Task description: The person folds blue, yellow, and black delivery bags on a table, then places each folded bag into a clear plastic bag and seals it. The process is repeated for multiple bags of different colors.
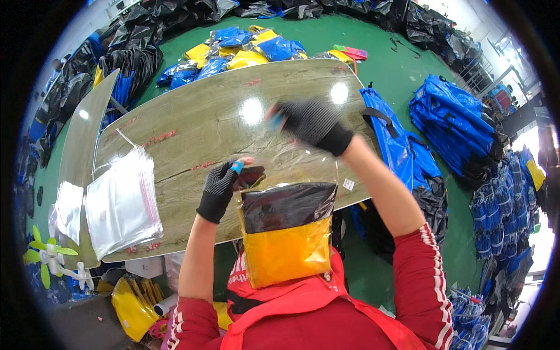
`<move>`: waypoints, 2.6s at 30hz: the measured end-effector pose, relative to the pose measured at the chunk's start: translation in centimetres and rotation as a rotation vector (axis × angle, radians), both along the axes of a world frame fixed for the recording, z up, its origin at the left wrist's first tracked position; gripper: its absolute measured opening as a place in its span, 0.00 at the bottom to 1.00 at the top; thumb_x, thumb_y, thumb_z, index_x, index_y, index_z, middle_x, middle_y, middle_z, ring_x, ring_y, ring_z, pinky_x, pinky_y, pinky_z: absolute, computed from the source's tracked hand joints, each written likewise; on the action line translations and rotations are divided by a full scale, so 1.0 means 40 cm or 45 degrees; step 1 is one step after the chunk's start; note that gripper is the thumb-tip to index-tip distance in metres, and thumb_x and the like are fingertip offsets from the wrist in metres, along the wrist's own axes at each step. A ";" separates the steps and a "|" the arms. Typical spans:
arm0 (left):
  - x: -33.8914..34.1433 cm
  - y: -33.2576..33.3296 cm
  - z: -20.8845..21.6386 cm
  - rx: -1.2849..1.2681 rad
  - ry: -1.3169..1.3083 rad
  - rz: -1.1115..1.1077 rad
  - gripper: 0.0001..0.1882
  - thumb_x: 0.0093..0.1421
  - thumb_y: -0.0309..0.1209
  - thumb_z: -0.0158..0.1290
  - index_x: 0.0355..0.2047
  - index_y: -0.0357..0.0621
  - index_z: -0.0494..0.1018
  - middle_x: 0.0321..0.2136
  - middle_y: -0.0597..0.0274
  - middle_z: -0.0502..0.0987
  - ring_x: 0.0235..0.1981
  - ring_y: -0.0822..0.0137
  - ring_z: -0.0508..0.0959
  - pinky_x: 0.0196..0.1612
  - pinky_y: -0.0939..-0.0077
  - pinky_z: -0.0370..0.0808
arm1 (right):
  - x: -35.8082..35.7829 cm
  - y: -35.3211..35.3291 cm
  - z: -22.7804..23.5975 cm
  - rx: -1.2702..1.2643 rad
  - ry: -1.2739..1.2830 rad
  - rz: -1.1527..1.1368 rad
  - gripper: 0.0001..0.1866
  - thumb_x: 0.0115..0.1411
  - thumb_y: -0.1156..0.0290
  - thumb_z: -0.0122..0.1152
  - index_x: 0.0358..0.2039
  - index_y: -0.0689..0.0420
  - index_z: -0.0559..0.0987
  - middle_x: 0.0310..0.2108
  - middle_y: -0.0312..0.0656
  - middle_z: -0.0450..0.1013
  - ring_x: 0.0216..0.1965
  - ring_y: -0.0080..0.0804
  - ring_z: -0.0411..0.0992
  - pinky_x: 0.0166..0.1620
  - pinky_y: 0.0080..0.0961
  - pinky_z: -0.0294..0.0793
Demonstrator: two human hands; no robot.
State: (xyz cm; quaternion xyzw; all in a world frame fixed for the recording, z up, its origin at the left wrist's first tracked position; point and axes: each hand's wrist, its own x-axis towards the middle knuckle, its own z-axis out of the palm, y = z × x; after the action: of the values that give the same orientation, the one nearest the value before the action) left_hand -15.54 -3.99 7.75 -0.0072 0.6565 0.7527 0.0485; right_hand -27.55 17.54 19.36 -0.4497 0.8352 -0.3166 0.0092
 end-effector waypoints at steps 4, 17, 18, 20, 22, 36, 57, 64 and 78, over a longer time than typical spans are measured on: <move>0.014 0.014 0.024 -0.305 0.028 -0.005 0.20 0.67 0.42 0.46 0.44 0.36 0.76 0.36 0.60 0.81 0.34 0.71 0.79 0.39 0.77 0.73 | 0.066 -0.056 -0.121 0.157 0.432 0.155 0.09 0.51 0.61 0.60 0.30 0.51 0.79 0.30 0.41 0.74 0.34 0.42 0.75 0.33 0.39 0.77; 0.020 -0.023 -0.002 0.143 -0.026 0.007 0.17 0.68 0.36 0.44 0.44 0.36 0.74 0.40 0.55 0.80 0.41 0.65 0.80 0.47 0.73 0.74 | -0.194 0.209 -0.040 -0.317 -0.254 -0.635 0.09 0.60 0.66 0.49 0.34 0.55 0.77 0.28 0.47 0.76 0.27 0.36 0.76 0.31 0.34 0.75; 0.017 -0.033 -0.001 0.081 -0.081 0.067 0.18 0.68 0.38 0.43 0.44 0.35 0.75 0.41 0.53 0.79 0.38 0.66 0.80 0.45 0.73 0.75 | -0.218 0.263 -0.042 -0.697 -0.526 -0.689 0.10 0.63 0.67 0.47 0.33 0.55 0.76 0.27 0.45 0.75 0.25 0.31 0.75 0.30 0.31 0.75; 0.010 -0.049 0.009 -0.291 0.002 0.133 0.19 0.67 0.40 0.45 0.43 0.36 0.76 0.37 0.55 0.81 0.31 0.71 0.78 0.37 0.78 0.74 | -0.211 0.342 -0.114 -0.671 -0.489 -0.876 0.14 0.65 0.60 0.47 0.33 0.56 0.76 0.25 0.41 0.74 0.24 0.27 0.74 0.28 0.27 0.73; 0.003 -0.063 0.029 -0.458 -0.115 0.137 0.19 0.66 0.41 0.46 0.43 0.37 0.76 0.35 0.56 0.81 0.26 0.73 0.76 0.30 0.81 0.72 | -0.147 0.376 -0.220 -0.370 -0.823 -0.938 0.16 0.66 0.56 0.49 0.38 0.56 0.76 0.26 0.37 0.74 0.24 0.24 0.73 0.27 0.22 0.72; 0.192 -0.072 0.072 -1.410 0.542 -0.351 0.12 0.51 0.23 0.53 0.37 0.47 0.79 0.45 0.48 0.77 0.47 0.50 0.76 0.54 0.62 0.69 | 0.262 0.408 -0.250 0.089 0.085 -0.087 0.16 0.49 0.72 0.60 0.41 0.50 0.82 0.48 0.47 0.74 0.42 0.48 0.73 0.47 0.38 0.73; -0.243 -0.127 -0.007 -0.980 0.578 0.051 0.23 0.68 0.40 0.40 0.58 0.41 0.63 0.53 0.57 0.70 0.52 0.62 0.71 0.56 0.65 0.67 | 0.014 0.755 -0.267 0.170 0.334 -1.753 0.15 0.57 0.58 0.51 0.27 0.54 0.81 0.28 0.52 0.77 0.28 0.50 0.76 0.32 0.43 0.75; -0.240 -0.153 0.094 -0.752 0.103 -0.334 0.28 0.64 0.44 0.45 0.59 0.41 0.61 0.56 0.54 0.68 0.54 0.59 0.70 0.58 0.63 0.66 | 0.471 0.327 -0.268 -0.363 0.430 0.032 0.22 0.46 0.63 0.56 0.42 0.59 0.76 0.41 0.51 0.71 0.46 0.49 0.70 0.54 0.54 0.63; -0.007 -0.535 -0.003 -0.397 -0.176 -0.047 0.29 0.58 0.36 0.51 0.58 0.38 0.63 0.50 0.51 0.72 0.49 0.58 0.73 0.53 0.65 0.71 | 0.426 0.579 -0.203 0.068 0.058 -1.662 0.24 0.55 0.49 0.52 0.38 0.58 0.80 0.32 0.53 0.77 0.33 0.51 0.76 0.40 0.40 0.75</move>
State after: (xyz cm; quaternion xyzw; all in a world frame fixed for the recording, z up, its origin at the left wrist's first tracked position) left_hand -15.84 -25.40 7.62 -0.0542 0.7605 0.6384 0.1056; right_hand -10.50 40.72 11.26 0.1436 0.9441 -0.2268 -0.1914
